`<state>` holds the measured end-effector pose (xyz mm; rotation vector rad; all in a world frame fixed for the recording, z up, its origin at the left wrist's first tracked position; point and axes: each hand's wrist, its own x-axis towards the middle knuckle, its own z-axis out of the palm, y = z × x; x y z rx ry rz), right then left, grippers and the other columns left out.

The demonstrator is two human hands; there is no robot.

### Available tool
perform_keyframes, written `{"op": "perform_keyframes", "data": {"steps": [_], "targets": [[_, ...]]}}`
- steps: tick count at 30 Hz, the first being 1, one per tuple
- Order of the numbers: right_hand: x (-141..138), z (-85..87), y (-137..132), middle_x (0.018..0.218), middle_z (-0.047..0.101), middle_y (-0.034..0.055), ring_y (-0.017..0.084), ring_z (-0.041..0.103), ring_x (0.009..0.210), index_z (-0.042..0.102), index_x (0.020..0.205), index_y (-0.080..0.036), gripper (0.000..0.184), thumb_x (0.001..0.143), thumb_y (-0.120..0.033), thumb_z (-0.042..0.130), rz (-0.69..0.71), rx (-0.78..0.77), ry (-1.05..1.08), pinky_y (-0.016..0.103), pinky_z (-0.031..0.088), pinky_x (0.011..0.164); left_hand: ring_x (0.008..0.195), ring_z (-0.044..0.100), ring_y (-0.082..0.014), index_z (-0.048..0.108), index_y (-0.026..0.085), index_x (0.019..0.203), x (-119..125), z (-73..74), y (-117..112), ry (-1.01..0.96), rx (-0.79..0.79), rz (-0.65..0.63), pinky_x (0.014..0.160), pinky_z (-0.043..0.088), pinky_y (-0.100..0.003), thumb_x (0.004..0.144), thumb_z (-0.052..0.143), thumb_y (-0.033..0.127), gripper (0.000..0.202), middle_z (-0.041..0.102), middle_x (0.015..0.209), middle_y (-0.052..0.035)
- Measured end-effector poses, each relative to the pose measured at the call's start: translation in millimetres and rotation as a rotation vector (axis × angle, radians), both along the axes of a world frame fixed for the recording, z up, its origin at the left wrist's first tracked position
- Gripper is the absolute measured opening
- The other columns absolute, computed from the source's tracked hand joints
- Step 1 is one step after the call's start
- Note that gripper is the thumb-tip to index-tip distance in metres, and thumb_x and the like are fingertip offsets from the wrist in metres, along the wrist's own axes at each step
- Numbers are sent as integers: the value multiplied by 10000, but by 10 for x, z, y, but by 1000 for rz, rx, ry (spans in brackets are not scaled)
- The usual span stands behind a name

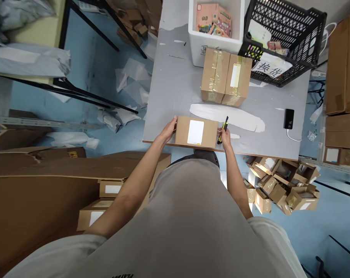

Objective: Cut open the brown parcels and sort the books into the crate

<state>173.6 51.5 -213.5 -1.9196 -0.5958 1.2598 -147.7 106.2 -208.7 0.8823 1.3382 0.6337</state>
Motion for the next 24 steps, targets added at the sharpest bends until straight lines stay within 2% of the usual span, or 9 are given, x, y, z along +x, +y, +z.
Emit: {"op": "perform_keyframes", "data": {"steps": [2, 5, 9, 12, 15, 20, 24], "targets": [[-32, 89, -22, 869, 747, -5, 142, 745, 720, 524, 955, -255, 177, 862, -352, 640, -29, 37, 76, 256, 624, 693, 1554, 602, -387, 775, 235, 1414, 28, 68, -40, -3, -15, 27, 1302, 470, -535, 913, 481, 1015, 973, 711, 1588, -173], [-12, 237, -135, 880, 773, 4, 152, 744, 719, 539, 965, -255, 194, 826, -328, 653, -126, 129, 190, 268, 625, 688, 1591, 570, -377, 757, 240, 1436, 54, 190, -188, 59, 55, 68, 1330, 446, -538, 956, 491, 976, 917, 673, 1642, -149], [106, 448, -340, 875, 779, -7, 153, 745, 750, 576, 970, -253, 212, 778, -304, 650, -199, 268, 192, 253, 605, 693, 1627, 535, -365, 686, 240, 1531, 110, 294, -445, 43, 133, 110, 1313, 488, -511, 1004, 564, 884, 841, 603, 1715, -143], [226, 576, -442, 930, 813, 14, 174, 783, 842, 610, 963, -248, 208, 766, -304, 649, -221, 305, 153, 271, 623, 751, 1607, 558, -376, 627, 215, 1601, 197, 271, -596, 48, 187, 109, 1309, 500, -534, 967, 726, 777, 853, 629, 1678, -186], [327, 643, -476, 1015, 843, 33, 184, 806, 921, 621, 939, -247, 175, 768, -283, 634, -247, 255, 100, 285, 637, 808, 1544, 617, -382, 589, 189, 1636, 307, 204, -698, 50, 232, 61, 1264, 547, -572, 920, 828, 655, 887, 668, 1620, -218], [469, 689, -506, 1071, 840, 38, 176, 798, 898, 622, 956, -248, 190, 780, -312, 649, -238, 216, 40, 291, 639, 815, 1473, 675, -349, 599, 211, 1629, 414, 155, -769, 78, 330, 20, 1192, 609, -543, 951, 806, 573, 796, 713, 1559, -195], [613, 693, -547, 1113, 829, 38, 184, 796, 953, 600, 983, -259, 212, 798, -350, 649, -101, 215, 5, 319, 647, 872, 1429, 698, -319, 592, 239, 1637, 431, 116, -754, 100, 401, -28, 1160, 624, -486, 981, 789, 563, 757, 696, 1584, -175]]}}
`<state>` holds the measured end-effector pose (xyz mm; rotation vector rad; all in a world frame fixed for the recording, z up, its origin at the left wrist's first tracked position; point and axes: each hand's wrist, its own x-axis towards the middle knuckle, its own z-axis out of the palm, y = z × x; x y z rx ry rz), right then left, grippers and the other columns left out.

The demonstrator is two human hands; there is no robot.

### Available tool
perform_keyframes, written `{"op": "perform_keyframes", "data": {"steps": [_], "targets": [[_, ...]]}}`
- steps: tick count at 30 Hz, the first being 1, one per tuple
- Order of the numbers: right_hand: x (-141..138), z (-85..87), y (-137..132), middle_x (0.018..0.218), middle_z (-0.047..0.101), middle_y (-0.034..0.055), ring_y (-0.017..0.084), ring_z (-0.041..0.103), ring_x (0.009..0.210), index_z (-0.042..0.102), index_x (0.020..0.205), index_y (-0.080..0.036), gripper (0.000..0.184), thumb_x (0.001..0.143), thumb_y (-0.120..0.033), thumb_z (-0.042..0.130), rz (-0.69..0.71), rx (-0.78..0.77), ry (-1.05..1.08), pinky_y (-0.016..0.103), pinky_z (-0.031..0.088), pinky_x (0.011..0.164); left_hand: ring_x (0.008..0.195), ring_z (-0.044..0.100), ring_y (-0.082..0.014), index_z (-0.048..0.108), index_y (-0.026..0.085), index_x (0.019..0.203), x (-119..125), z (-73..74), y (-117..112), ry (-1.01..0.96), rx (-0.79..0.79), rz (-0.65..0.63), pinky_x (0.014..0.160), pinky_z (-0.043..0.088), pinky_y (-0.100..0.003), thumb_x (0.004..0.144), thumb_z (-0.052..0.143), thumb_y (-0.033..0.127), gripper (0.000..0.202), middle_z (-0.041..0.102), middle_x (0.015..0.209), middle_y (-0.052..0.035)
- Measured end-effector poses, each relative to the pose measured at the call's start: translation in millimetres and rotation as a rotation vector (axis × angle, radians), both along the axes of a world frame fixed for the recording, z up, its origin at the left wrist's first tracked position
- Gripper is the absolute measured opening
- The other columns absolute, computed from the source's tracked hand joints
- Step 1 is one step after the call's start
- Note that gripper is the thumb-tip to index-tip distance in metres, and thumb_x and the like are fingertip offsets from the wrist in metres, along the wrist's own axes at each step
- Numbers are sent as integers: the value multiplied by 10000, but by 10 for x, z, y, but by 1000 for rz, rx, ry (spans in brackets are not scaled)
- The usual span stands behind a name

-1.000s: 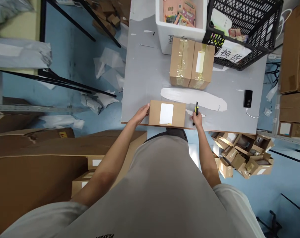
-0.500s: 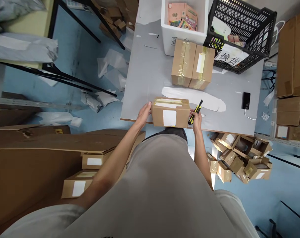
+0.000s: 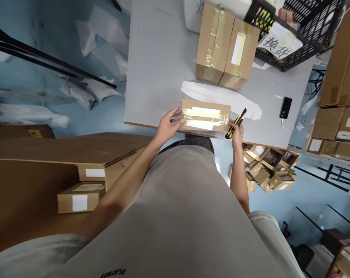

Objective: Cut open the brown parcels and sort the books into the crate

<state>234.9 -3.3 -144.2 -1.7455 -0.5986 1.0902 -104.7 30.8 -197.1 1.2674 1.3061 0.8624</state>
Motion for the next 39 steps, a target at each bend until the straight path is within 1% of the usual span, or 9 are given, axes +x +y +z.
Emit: {"op": "perform_keyframes", "data": {"steps": [5, 9, 12, 15, 17, 20, 26, 35, 39], "targets": [[166, 23, 36, 1089, 798, 40, 183, 783, 919, 609, 1032, -259, 208, 885, -405, 610, 160, -57, -264, 352, 654, 883, 1385, 704, -301, 511, 262, 1705, 31, -80, 17, 28, 13, -39, 1139, 617, -442, 1023, 755, 554, 781, 678, 1578, -168], [129, 306, 190, 1033, 775, 44, 183, 747, 809, 683, 1157, -243, 340, 1070, -543, 550, 325, -16, -603, 334, 629, 802, 1427, 658, -307, 547, 296, 1683, 50, -29, 35, 37, 51, -79, 1171, 588, -432, 1047, 726, 562, 713, 631, 1599, -145], [-108, 624, 376, 1085, 805, 65, 232, 774, 910, 681, 1425, -249, 531, 1142, -656, 491, 665, -56, -711, 354, 615, 850, 1485, 602, -335, 610, 290, 1631, 52, 60, 60, 15, 29, -115, 1205, 567, -447, 1029, 743, 546, 667, 577, 1637, -140], [-463, 848, 580, 1365, 806, 131, 316, 762, 1193, 662, 1562, -249, 593, 1182, -628, 408, 1124, -113, -832, 400, 578, 1013, 1528, 553, -362, 610, 292, 1635, 27, 137, 84, -10, -33, -159, 1250, 537, -484, 993, 782, 471, 688, 533, 1677, -131], [-701, 911, 694, 1441, 785, 140, 336, 742, 1257, 628, 1627, -251, 603, 1205, -573, 341, 1364, -149, -919, 393, 549, 1018, 1519, 554, -368, 583, 302, 1658, -5, 167, 98, -38, -71, -191, 1263, 527, -503, 968, 809, 436, 738, 510, 1703, -123], [-985, 926, 808, 1415, 785, 144, 333, 747, 1210, 549, 1707, -263, 605, 1228, -508, 271, 1573, -223, -1069, 365, 513, 942, 1509, 560, -369, 558, 318, 1674, -58, 173, 121, -85, -99, -230, 1263, 527, -503, 952, 837, 447, 784, 492, 1727, -113], [-1206, 908, 886, 1425, 755, 169, 336, 747, 1179, 462, 1760, -282, 585, 1235, -466, 281, 1688, -296, -1231, 371, 486, 902, 1561, 520, -394, 537, 314, 1695, -125, 132, 161, -126, -78, -299, 1253, 530, -513, 954, 843, 473, 817, 477, 1747, -127], [-1209, 906, 885, 1380, 765, 167, 330, 744, 1165, 460, 1755, -272, 594, 1234, -485, 270, 1688, -317, -1275, 357, 492, 889, 1563, 530, -392, 536, 341, 1702, -116, 66, 166, -122, -54, -296, 1231, 551, -502, 954, 839, 484, 820, 490, 1732, -118], [-1300, 950, 850, 1375, 750, 198, 341, 754, 1166, 420, 1769, -264, 571, 1228, -405, 300, 1675, -348, -1342, 377, 496, 923, 1588, 504, -401, 535, 333, 1702, -104, 54, 192, -150, -83, -286, 1253, 530, -509, 934, 870, 512, 857, 480, 1743, -126]]}}
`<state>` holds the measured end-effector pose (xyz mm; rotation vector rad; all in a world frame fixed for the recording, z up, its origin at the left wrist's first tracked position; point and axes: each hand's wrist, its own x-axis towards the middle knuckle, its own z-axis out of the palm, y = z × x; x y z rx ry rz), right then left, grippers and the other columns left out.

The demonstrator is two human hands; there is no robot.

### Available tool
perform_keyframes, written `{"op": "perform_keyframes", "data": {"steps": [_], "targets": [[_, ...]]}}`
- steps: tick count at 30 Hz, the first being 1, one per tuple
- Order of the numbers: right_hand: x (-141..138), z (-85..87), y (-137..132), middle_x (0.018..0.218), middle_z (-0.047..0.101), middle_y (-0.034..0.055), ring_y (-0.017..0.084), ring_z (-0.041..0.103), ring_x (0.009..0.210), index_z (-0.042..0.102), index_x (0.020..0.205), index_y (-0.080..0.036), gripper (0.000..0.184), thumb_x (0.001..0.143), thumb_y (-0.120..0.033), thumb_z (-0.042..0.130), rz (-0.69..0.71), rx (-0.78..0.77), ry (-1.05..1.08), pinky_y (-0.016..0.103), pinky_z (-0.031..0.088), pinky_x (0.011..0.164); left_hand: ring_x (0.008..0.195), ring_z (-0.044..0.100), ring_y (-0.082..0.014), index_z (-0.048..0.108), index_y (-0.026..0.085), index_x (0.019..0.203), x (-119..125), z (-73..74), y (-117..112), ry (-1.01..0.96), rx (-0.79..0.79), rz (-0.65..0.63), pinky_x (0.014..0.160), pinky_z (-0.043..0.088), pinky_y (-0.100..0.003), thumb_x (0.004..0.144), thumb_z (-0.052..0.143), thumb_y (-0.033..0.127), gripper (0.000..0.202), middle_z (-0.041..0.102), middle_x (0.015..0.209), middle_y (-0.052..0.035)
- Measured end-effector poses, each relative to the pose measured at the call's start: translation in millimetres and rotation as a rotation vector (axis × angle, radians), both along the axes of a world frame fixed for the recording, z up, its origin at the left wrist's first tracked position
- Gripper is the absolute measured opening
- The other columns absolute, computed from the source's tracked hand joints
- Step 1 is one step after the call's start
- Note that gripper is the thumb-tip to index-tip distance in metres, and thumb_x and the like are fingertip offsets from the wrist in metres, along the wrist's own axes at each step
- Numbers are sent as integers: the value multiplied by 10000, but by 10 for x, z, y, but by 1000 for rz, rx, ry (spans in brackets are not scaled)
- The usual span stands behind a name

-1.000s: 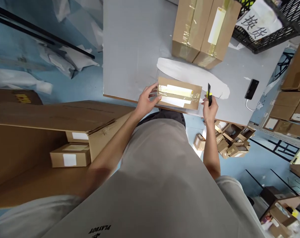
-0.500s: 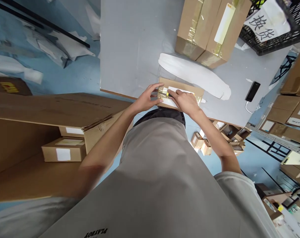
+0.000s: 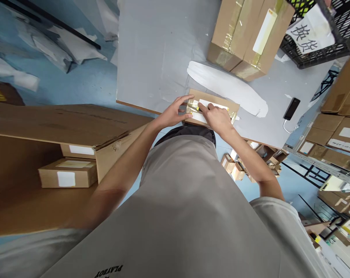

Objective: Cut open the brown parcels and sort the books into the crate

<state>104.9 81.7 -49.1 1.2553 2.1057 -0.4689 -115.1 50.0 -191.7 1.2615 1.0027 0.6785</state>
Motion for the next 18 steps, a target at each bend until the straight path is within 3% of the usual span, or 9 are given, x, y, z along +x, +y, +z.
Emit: {"op": "perform_keyframes", "data": {"steps": [6, 11, 15, 18], "targets": [[-216, 115, 37, 1368, 741, 257, 362, 784, 1159, 428, 1751, -193, 588, 1174, -178, 320, 20, -26, -57, 416, 510, 921, 1540, 550, -388, 537, 320, 1704, -7, -31, 20, 8, 10, -9, 1254, 528, -509, 921, 871, 543, 879, 506, 1730, -134], [-278, 170, 61, 1356, 748, 276, 374, 784, 1193, 470, 1723, -153, 567, 1170, -160, 345, 20, -33, -43, 426, 513, 946, 1507, 579, -394, 532, 316, 1706, -23, -40, 18, 4, -6, -19, 1228, 548, -518, 900, 886, 577, 918, 502, 1737, -144], [-152, 200, 27, 1314, 761, 279, 374, 780, 1193, 548, 1657, -135, 510, 1181, -178, 369, -9, -29, -47, 412, 503, 934, 1502, 580, -411, 528, 307, 1708, -19, -22, 17, 3, -18, -15, 1234, 545, -535, 886, 889, 642, 957, 497, 1749, -153], [110, 251, -14, 1276, 777, 288, 377, 776, 1174, 639, 1552, -111, 462, 1173, -198, 389, -50, -21, -104, 405, 495, 913, 1524, 561, -423, 505, 291, 1722, -11, -18, 20, -4, -16, -18, 1234, 550, -536, 891, 866, 704, 995, 471, 1774, -166]]}}
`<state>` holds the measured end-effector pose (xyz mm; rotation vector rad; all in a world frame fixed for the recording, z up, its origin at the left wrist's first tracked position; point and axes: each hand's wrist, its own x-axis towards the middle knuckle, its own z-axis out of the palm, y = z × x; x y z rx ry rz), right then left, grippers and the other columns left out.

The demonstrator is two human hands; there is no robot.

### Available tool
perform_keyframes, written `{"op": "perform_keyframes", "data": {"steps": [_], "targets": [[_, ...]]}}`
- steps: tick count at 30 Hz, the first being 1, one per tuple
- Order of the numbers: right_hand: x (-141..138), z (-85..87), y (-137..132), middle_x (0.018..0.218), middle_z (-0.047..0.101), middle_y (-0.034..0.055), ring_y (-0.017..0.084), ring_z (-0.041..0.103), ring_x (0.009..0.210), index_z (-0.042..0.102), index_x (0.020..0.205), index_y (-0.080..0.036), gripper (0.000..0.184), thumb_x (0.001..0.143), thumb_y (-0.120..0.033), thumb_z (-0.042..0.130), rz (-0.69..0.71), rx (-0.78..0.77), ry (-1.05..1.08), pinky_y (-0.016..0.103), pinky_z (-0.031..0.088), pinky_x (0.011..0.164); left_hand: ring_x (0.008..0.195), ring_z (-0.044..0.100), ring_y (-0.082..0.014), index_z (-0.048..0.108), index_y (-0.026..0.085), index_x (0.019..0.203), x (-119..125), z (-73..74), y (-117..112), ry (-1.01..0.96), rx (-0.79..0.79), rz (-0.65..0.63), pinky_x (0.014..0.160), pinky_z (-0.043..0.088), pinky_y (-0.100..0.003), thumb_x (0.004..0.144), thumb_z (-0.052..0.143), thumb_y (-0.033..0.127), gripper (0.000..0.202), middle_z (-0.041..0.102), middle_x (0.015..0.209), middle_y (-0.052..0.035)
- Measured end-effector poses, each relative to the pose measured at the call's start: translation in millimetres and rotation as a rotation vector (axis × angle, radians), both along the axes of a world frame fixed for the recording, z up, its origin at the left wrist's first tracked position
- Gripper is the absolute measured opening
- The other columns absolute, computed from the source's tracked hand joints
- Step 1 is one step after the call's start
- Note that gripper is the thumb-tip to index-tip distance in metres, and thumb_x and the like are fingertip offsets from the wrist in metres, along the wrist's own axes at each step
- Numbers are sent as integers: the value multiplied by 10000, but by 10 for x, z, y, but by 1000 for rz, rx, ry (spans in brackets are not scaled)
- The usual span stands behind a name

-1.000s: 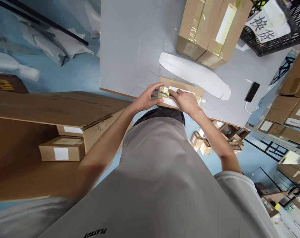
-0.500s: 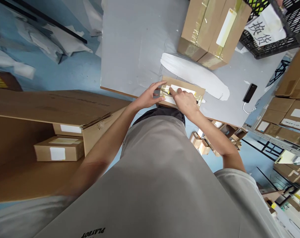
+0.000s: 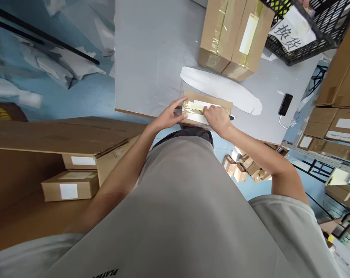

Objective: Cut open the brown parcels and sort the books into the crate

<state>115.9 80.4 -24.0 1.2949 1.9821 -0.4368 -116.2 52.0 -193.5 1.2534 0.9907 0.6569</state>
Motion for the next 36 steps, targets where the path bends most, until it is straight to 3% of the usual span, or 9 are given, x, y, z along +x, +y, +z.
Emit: {"op": "perform_keyframes", "data": {"steps": [6, 10, 19, 26, 30, 36], "targets": [[750, 131, -182, 1193, 797, 274, 354, 783, 1032, 684, 1522, -147, 520, 1146, -183, 327, -41, 42, -114, 407, 471, 824, 1565, 529, -436, 503, 298, 1722, 13, -6, -1, 12, 20, -10, 1221, 571, -546, 914, 811, 757, 979, 449, 1800, -163], [1057, 134, -280, 1200, 793, 279, 354, 780, 1031, 710, 1475, -151, 484, 1160, -223, 350, -94, 61, -162, 404, 443, 820, 1529, 569, -430, 482, 299, 1744, 6, -15, 0, 38, 32, -28, 1188, 597, -528, 930, 777, 773, 987, 427, 1820, -168], [1247, 134, -357, 1233, 812, 220, 340, 801, 1053, 707, 1504, -214, 434, 1197, -271, 406, -97, 71, -171, 384, 439, 813, 1534, 574, -437, 499, 300, 1736, 51, -84, 34, 11, -25, -19, 1147, 629, -541, 848, 822, 813, 1075, 405, 1838, -169], [1354, 184, -347, 1241, 825, 185, 329, 800, 1077, 719, 1493, -256, 406, 1202, -345, 450, -95, 82, -129, 376, 462, 846, 1678, 431, -434, 517, 279, 1729, 8, -74, 53, -33, -14, -2, 1307, 494, -558, 864, 806, 820, 1061, 396, 1855, -154], [1392, 71, -362, 1252, 821, 177, 308, 798, 1079, 713, 1491, -250, 441, 1217, -379, 393, -104, 79, -116, 352, 456, 823, 1688, 421, -438, 478, 269, 1763, -13, -136, 114, -17, 44, -60, 1375, 403, -576, 914, 756, 807, 1043, 401, 1856, -137], [1675, -301, -501, 1313, 827, 138, 293, 783, 1148, 726, 1523, -284, 455, 1213, -401, 415, -245, 194, 101, 329, 485, 845, 1699, 408, -436, 519, 270, 1739, 17, -164, 165, -14, 48, -56, 1380, 397, -580, 887, 792, 800, 1040, 429, 1841, -131]]}}
